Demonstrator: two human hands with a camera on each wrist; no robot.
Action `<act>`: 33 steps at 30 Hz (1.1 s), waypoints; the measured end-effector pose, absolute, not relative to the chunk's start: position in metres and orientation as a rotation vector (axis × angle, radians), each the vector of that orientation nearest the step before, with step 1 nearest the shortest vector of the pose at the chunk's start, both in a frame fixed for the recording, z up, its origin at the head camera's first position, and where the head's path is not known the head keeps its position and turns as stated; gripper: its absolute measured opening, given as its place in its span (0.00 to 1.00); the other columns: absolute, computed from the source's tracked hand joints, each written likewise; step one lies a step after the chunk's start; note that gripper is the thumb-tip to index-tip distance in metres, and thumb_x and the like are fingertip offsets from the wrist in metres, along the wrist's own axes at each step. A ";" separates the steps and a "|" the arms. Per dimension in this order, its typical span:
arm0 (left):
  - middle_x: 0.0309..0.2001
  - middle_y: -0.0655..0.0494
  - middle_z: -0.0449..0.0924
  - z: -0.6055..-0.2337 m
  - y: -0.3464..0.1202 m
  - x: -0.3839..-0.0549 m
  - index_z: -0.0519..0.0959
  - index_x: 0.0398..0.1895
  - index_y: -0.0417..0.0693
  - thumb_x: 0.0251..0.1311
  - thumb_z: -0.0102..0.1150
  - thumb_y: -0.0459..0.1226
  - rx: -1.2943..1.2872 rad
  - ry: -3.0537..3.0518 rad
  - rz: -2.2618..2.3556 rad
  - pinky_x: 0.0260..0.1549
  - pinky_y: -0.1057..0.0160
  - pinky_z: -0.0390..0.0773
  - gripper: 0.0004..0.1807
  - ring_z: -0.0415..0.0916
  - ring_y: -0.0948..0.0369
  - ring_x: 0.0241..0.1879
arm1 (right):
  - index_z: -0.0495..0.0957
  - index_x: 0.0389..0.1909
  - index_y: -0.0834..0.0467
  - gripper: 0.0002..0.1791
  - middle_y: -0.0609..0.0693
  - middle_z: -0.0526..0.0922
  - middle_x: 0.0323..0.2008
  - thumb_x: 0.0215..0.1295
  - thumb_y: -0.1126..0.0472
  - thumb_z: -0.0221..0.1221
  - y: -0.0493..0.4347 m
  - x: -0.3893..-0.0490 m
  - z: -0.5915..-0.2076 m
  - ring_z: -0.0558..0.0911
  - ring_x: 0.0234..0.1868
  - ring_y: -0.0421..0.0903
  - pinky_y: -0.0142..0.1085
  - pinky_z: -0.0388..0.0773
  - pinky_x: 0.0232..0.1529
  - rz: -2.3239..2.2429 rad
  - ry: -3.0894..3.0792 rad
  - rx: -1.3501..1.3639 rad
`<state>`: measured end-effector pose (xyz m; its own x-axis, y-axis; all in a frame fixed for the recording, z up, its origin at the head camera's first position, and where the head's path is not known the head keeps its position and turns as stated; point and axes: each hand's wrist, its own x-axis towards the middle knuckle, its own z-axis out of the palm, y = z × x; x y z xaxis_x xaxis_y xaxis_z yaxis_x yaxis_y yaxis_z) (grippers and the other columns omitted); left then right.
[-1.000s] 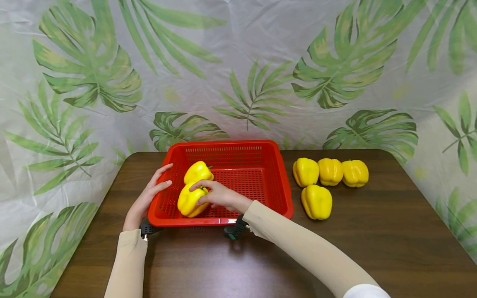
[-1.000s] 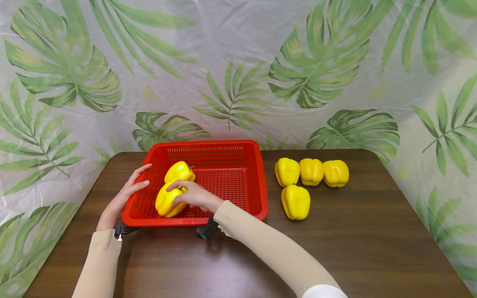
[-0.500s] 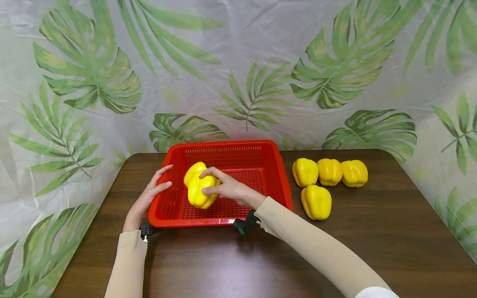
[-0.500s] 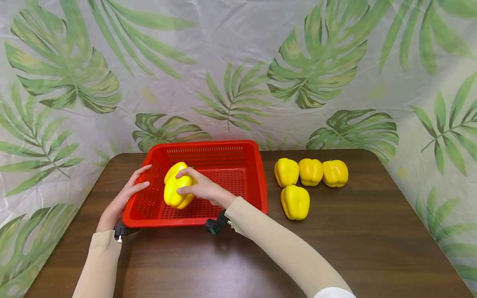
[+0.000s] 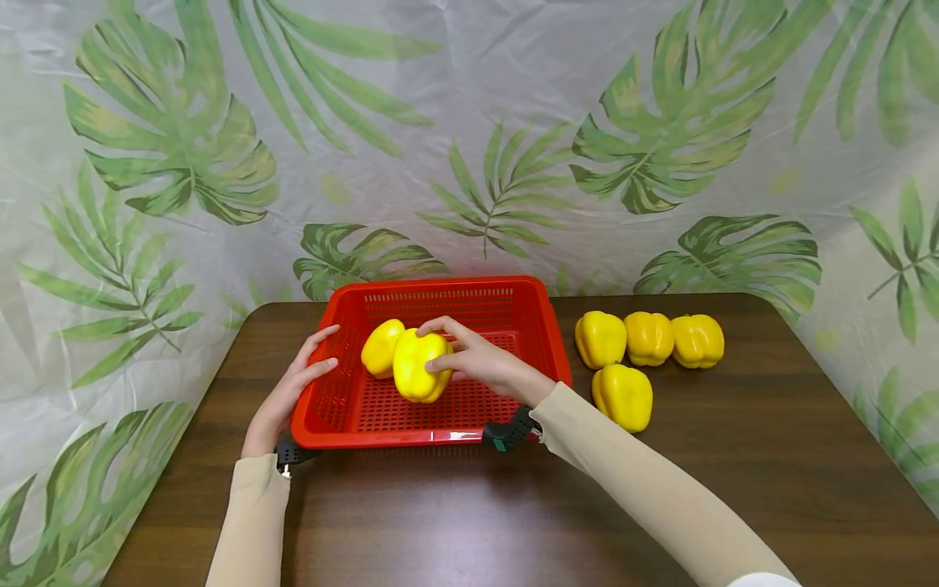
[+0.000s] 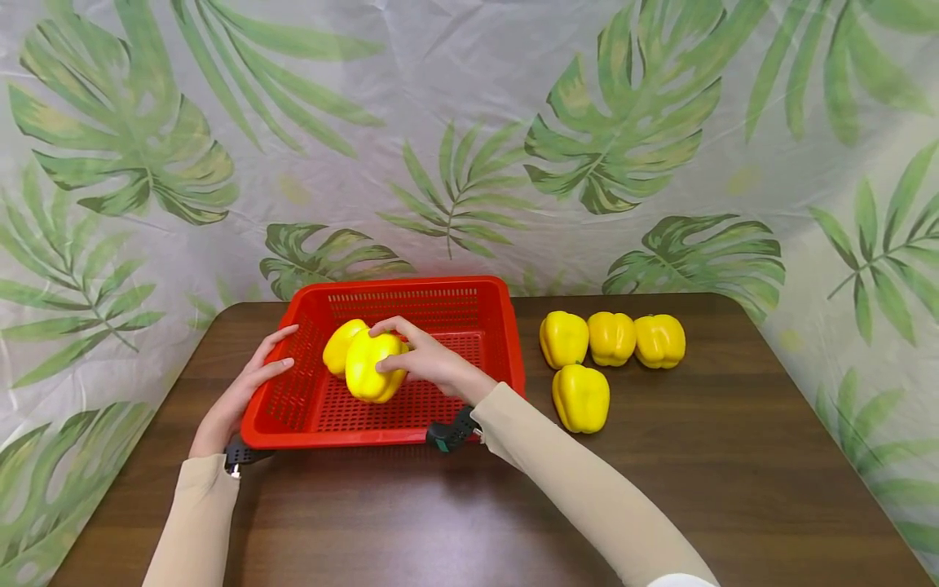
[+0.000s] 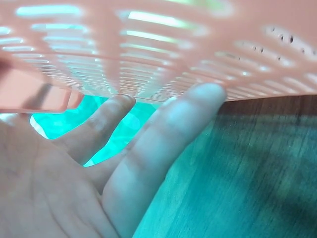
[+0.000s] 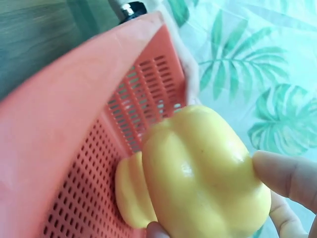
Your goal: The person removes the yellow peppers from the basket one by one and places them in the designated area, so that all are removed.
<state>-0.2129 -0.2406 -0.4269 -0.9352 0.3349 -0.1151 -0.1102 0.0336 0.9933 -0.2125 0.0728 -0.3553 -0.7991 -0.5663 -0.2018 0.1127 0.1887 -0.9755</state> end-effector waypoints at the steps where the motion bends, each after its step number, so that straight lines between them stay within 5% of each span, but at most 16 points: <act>1: 0.69 0.42 0.48 -0.427 -0.241 -0.213 0.45 0.75 0.57 0.72 0.41 0.38 0.229 1.999 1.973 0.49 0.52 0.77 0.32 0.62 0.39 0.59 | 0.65 0.60 0.52 0.25 0.58 0.62 0.61 0.63 0.65 0.58 0.075 -0.213 -0.355 0.68 0.57 0.55 0.50 0.73 0.54 -1.665 1.932 -0.425; 24: 0.70 0.42 0.48 -0.429 -0.240 -0.214 0.45 0.75 0.58 0.71 0.42 0.39 0.232 2.005 1.974 0.50 0.51 0.76 0.32 0.60 0.39 0.60 | 0.58 0.66 0.51 0.29 0.65 0.66 0.58 0.66 0.66 0.54 0.123 -0.215 -0.346 0.78 0.47 0.57 0.52 0.75 0.51 -1.812 1.869 -0.393; 33: 0.70 0.43 0.47 -0.428 -0.241 -0.214 0.45 0.75 0.58 0.72 0.41 0.39 0.233 1.989 1.979 0.50 0.51 0.76 0.32 0.61 0.40 0.60 | 0.58 0.67 0.53 0.29 0.64 0.62 0.60 0.67 0.66 0.54 0.139 -0.213 -0.344 0.74 0.51 0.58 0.57 0.71 0.54 -1.860 1.860 -0.414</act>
<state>-0.2139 -0.2413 -0.4285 -0.9342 0.3386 -0.1127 -0.1110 0.0245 0.9935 -0.2132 0.1394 -0.3440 -0.8419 -0.5268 -0.1165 0.1165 0.0334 -0.9926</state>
